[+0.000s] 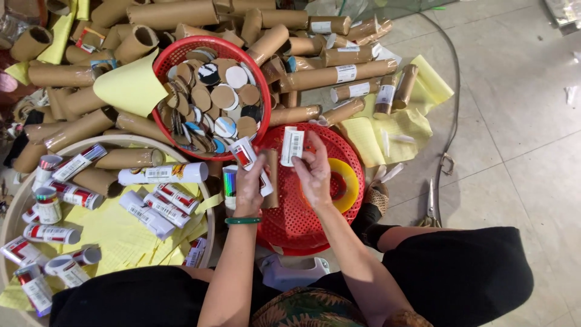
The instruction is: The recorder is wrapping cardboard tubes in paper and applying labels using a manual labeling tool.
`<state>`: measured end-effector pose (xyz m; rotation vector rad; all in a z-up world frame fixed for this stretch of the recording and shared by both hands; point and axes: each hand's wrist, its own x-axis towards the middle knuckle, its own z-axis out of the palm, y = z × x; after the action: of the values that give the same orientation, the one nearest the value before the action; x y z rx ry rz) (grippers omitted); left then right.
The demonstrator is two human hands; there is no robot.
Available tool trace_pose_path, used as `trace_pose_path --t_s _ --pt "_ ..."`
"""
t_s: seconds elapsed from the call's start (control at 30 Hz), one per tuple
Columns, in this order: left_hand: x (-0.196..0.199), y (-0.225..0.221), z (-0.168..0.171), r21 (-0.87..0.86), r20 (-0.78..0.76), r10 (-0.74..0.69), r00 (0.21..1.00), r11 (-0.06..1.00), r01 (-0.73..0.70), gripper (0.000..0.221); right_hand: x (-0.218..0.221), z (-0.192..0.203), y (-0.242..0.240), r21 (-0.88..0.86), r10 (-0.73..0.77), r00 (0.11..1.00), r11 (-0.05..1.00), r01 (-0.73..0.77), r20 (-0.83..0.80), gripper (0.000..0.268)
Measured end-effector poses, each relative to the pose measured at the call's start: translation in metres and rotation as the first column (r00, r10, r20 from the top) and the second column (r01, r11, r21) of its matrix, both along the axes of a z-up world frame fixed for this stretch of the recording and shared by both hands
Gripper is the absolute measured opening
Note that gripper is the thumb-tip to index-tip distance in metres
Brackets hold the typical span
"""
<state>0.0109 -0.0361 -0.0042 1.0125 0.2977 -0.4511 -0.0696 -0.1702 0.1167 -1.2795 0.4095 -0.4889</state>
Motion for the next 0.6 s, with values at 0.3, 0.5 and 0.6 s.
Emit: trace_pose_path --t_s 0.3,0.5,0.6 --pt "-0.014 -0.026 0.091 -0.153 -0.016 0.023 1.000 0.988 -0.025 0.055 -0.007 -0.031 -0.001 0.021 0.141 0.987 0.990 -0.140 -0.079 0.015" --pt "0.000 -0.007 0.101 -0.065 0.098 0.012 0.995 0.998 -0.006 0.057 -0.013 -0.019 -0.021 0.324 0.185 0.981 0.932 -0.159 -0.050 0.007" --pt "0.003 0.002 0.102 -0.061 0.089 -0.023 0.996 0.998 0.029 0.052 -0.011 -0.018 -0.029 0.218 0.219 0.973 0.955 -0.199 -0.071 0.008"
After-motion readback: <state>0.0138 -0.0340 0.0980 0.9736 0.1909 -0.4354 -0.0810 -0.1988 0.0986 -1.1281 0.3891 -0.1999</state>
